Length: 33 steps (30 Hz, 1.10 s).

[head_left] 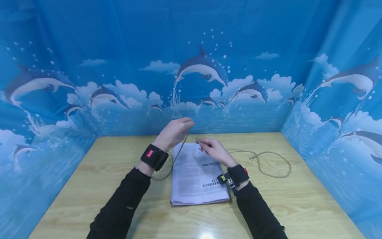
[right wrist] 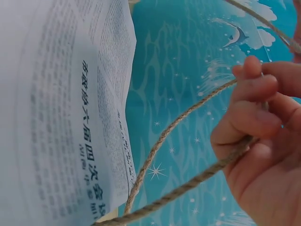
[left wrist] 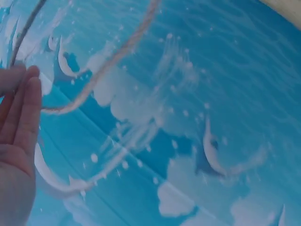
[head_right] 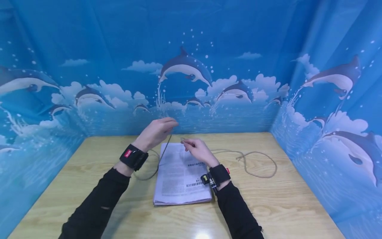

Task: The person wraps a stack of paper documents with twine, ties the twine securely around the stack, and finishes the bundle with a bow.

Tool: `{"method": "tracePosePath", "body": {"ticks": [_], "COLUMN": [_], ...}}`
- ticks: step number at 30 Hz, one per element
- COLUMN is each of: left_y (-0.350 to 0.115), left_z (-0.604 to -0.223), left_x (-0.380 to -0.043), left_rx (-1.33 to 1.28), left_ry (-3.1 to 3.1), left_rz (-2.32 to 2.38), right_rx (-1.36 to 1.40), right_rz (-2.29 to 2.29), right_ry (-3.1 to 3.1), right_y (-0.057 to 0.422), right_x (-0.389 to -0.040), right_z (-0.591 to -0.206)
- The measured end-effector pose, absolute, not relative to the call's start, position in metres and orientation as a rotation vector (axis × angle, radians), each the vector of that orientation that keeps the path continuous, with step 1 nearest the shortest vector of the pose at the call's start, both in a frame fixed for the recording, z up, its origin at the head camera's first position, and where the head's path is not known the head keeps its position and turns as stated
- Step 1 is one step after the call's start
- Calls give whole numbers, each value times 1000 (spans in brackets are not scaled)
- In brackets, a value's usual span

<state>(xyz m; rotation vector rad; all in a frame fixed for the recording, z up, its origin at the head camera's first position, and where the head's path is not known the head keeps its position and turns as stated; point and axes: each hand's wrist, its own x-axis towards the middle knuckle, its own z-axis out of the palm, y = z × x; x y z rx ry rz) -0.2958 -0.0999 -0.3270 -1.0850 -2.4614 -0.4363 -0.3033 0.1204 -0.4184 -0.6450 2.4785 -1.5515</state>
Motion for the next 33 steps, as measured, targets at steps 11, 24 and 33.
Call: {"method": "tracePosePath", "body": {"ticks": [11, 24, 33], "left_y": [-67, -69, -81], "left_z": [-335, -360, -400], "left_x": [-309, -315, -318], "left_rx": [-1182, -1025, -849], "left_ry": [-2369, -2373, -2452], "left_rz": [-439, -665, -766], "right_rx": [-614, -588, -483], "right_rz": [-1598, -1713, -1778], "right_ry": [2542, 2559, 2469], "right_y": [118, 114, 114], "right_x": [-301, -304, -307], "right_z": [-413, -413, -422]}}
